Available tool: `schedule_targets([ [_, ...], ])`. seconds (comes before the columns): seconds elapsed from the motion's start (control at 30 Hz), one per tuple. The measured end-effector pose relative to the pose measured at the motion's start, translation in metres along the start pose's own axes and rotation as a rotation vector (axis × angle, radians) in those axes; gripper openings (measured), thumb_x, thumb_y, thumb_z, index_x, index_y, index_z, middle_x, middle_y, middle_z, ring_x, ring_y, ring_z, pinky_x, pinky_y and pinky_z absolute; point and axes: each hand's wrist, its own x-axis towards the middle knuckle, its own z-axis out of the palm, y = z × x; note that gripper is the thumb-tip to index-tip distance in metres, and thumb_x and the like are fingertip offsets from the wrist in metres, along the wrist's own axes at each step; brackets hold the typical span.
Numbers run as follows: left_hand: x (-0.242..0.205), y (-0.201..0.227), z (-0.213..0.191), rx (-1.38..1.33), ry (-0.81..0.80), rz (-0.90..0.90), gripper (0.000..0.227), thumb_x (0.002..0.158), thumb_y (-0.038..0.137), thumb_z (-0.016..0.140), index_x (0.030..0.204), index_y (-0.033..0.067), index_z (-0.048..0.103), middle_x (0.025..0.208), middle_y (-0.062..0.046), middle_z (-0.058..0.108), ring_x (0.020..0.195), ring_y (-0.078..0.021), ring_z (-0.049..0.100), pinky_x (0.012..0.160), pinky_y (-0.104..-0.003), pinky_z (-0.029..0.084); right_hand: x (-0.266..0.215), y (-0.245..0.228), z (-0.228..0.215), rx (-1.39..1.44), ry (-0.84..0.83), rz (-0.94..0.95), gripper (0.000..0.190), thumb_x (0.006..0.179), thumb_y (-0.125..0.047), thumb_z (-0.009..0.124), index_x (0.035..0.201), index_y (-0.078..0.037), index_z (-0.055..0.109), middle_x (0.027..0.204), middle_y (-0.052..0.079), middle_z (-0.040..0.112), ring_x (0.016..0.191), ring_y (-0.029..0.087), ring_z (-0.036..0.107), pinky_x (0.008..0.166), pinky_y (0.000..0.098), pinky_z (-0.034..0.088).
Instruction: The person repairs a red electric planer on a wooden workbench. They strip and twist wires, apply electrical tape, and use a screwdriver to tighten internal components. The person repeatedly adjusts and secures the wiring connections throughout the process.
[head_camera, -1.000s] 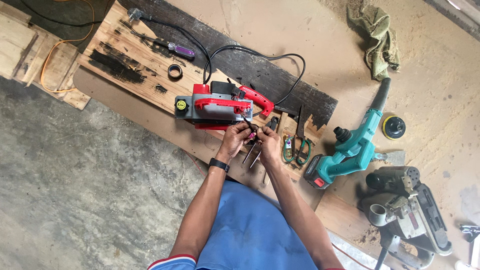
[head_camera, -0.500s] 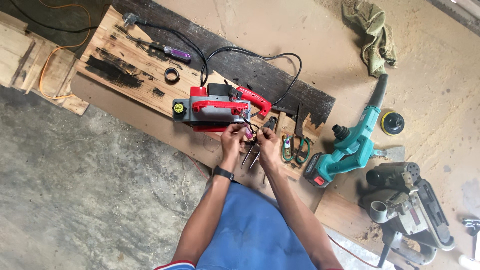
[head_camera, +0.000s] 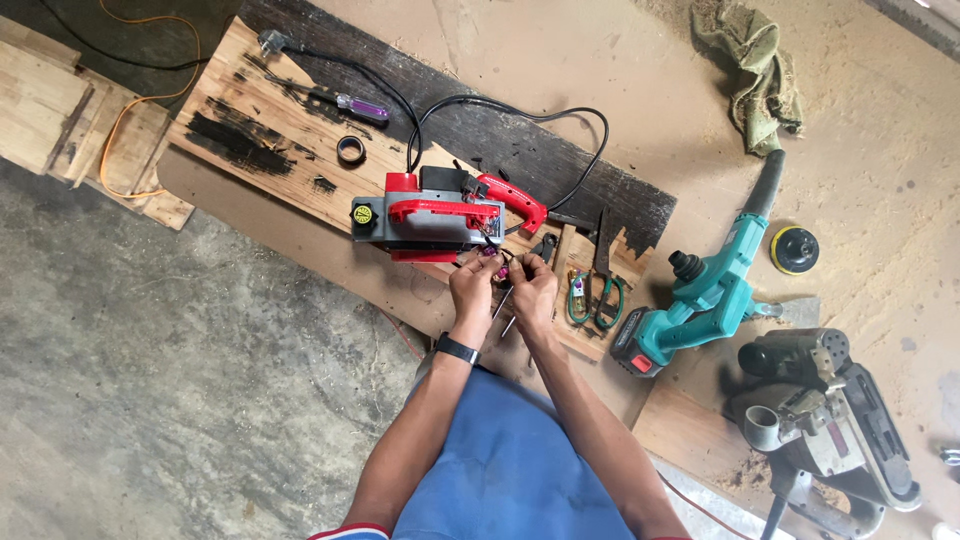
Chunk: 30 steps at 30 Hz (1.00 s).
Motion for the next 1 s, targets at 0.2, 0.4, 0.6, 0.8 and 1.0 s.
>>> schedule_targets([
  [0.2, 0.009, -0.016, -0.004, -0.365, -0.197, -0.131, 0.010, 0.085, 0.017, 0.079, 0.090, 0.0108, 0.073, 0.069, 0.002, 0.071, 0.056, -0.0083, 0.063, 0.049, -0.015, 0.038, -0.001, -0.007, 0.002, 0.070, 0.001, 0.085, 0.007, 0.088, -0.010, 0.072, 0.082, -0.009, 0.074, 0.063, 0.005, 0.062, 0.063, 0.011, 0.054, 0.061, 0.0234, 0.043],
  [0.4, 0.025, -0.032, -0.010, -0.437, -0.271, -0.148, 0.016, 0.086, 0.029, 0.072, 0.094, 0.0148, 0.073, 0.078, -0.002, 0.074, 0.061, -0.0128, 0.063, 0.055, -0.020, 0.038, -0.004, -0.025, 0.003, 0.115, 0.000, 0.118, 0.007, 0.087, -0.010, 0.071, 0.083, -0.007, 0.075, 0.064, 0.005, 0.063, 0.062, 0.011, 0.055, 0.060, 0.0231, 0.041],
  [0.6, -0.010, 0.026, -0.001, -0.306, -0.315, -0.028, 0.012, 0.088, 0.026, 0.075, 0.087, 0.0149, 0.071, 0.071, 0.001, 0.069, 0.060, -0.0072, 0.058, 0.055, -0.018, 0.035, -0.002, -0.026, 0.005, 0.065, 0.019, 0.094, 0.006, 0.088, -0.010, 0.071, 0.084, -0.008, 0.075, 0.066, 0.004, 0.063, 0.065, 0.010, 0.054, 0.061, 0.0228, 0.041],
  [0.8, -0.003, 0.025, -0.001, -0.389, -0.401, -0.007, 0.011, 0.090, 0.021, 0.074, 0.089, 0.0104, 0.072, 0.076, -0.003, 0.071, 0.066, -0.0103, 0.062, 0.060, -0.020, 0.041, 0.011, 0.002, 0.005, 0.049, 0.030, 0.087, 0.007, 0.089, -0.012, 0.071, 0.085, -0.008, 0.076, 0.066, 0.004, 0.064, 0.066, 0.010, 0.055, 0.061, 0.0236, 0.042],
  [1.0, 0.007, 0.013, -0.007, -0.494, -0.488, 0.017, 0.010, 0.093, 0.015, 0.074, 0.091, 0.0051, 0.073, 0.082, -0.008, 0.074, 0.072, -0.0141, 0.066, 0.067, -0.021, 0.048, 0.011, 0.001, 0.004, 0.282, -0.014, 0.205, 0.007, 0.088, -0.007, 0.071, 0.084, -0.002, 0.074, 0.067, 0.008, 0.062, 0.059, 0.012, 0.060, 0.051, 0.0184, 0.040],
])
